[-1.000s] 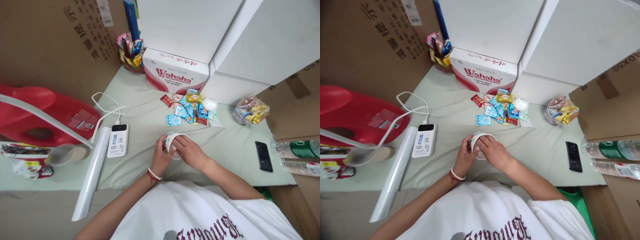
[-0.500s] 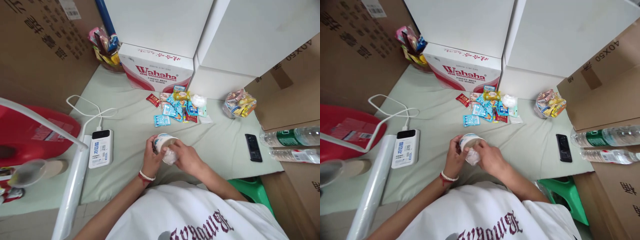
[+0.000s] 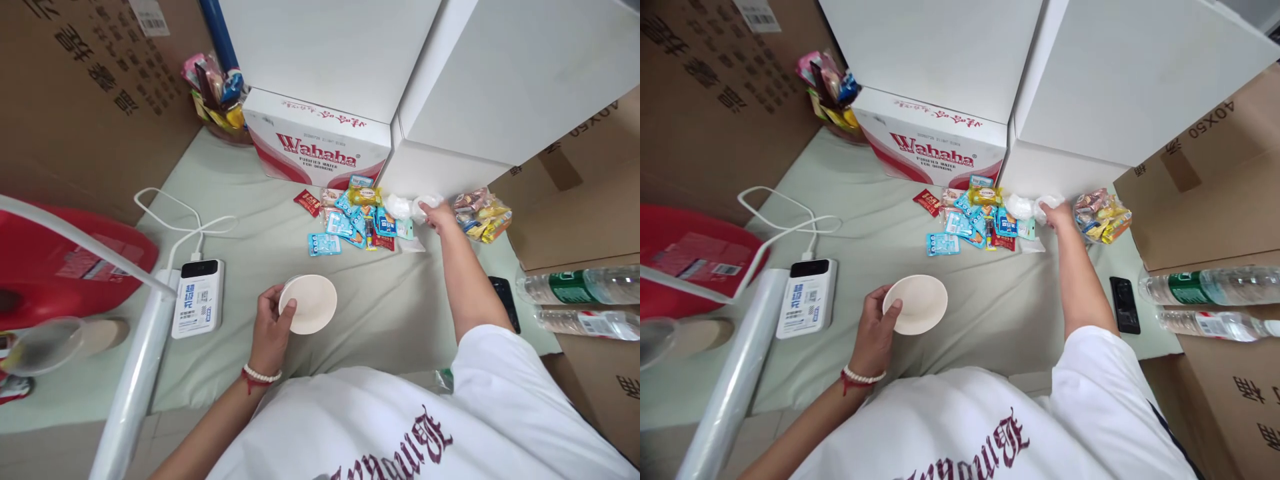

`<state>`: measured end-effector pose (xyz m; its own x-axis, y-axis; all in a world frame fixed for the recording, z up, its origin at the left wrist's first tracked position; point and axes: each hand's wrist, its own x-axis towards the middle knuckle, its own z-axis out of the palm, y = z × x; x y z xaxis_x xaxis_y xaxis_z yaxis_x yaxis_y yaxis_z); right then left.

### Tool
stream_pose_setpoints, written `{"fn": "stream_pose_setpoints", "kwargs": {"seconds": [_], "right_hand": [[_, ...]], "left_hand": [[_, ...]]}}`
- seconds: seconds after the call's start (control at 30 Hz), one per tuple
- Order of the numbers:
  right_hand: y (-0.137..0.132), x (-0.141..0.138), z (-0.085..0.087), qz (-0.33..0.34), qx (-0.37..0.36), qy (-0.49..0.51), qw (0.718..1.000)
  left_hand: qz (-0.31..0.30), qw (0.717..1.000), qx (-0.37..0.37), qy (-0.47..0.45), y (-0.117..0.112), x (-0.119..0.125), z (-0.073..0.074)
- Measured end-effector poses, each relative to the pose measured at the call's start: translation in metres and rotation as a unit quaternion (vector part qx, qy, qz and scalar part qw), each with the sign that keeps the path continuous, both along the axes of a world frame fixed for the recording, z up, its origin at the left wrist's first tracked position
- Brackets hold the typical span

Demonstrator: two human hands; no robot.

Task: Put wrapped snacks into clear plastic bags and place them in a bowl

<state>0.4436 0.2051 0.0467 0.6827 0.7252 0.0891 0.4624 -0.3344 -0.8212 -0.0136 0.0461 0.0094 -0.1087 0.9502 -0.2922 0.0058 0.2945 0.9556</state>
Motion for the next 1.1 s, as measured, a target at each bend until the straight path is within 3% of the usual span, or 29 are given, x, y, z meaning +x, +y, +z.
{"fn": "stream_pose_setpoints", "kwargs": {"seconds": [0.07,0.13,0.2,0.3,0.4,0.5,0.67,0.73,0.83,0.93,1.1], "right_hand": [[0.002,-0.011,0.007,-0.039,-0.069,-0.107,0.991],[-0.001,-0.026,0.012,-0.057,-0.115,-0.231,0.965],[-0.003,-0.044,0.011,-0.013,-0.134,-0.305,0.943],[0.002,-0.066,-0.003,0.098,-0.183,-0.316,0.926],[0.007,-0.071,-0.016,0.136,-0.225,-0.286,0.922],[0.003,-0.056,-0.014,0.118,-0.211,-0.286,0.927],[-0.011,-0.014,-0.002,0.027,-0.097,-0.336,0.937],[-0.012,-0.004,-0.005,0.039,-0.112,-0.345,0.931],[-0.009,0.001,-0.015,0.109,-0.17,-0.336,0.92],[-0.014,-0.001,-0.015,0.137,-0.17,-0.333,0.917],[-0.069,-0.017,0.0,0.116,-0.096,-0.362,0.92]], "left_hand": [[0.015,1.0,-0.006,0.01,-0.005,-0.005,0.0],[0.017,1.0,-0.014,0.014,-0.008,-0.008,0.0],[0.008,1.0,-0.013,0.015,-0.009,-0.009,0.001],[-0.011,1.0,-0.004,0.016,-0.006,-0.008,0.005],[-0.027,0.999,0.001,0.017,-0.004,-0.008,0.007],[-0.032,0.999,-0.002,0.024,-0.006,-0.011,0.007],[-0.02,0.999,-0.02,0.035,-0.011,-0.017,0.002],[-0.028,0.999,-0.018,0.03,-0.01,-0.016,0.001],[-0.044,0.999,-0.014,0.021,-0.008,-0.01,0.002],[-0.055,0.998,-0.013,0.015,-0.009,-0.005,0.005],[-0.043,0.999,-0.025,0.015,-0.014,-0.009,0.007]]}}
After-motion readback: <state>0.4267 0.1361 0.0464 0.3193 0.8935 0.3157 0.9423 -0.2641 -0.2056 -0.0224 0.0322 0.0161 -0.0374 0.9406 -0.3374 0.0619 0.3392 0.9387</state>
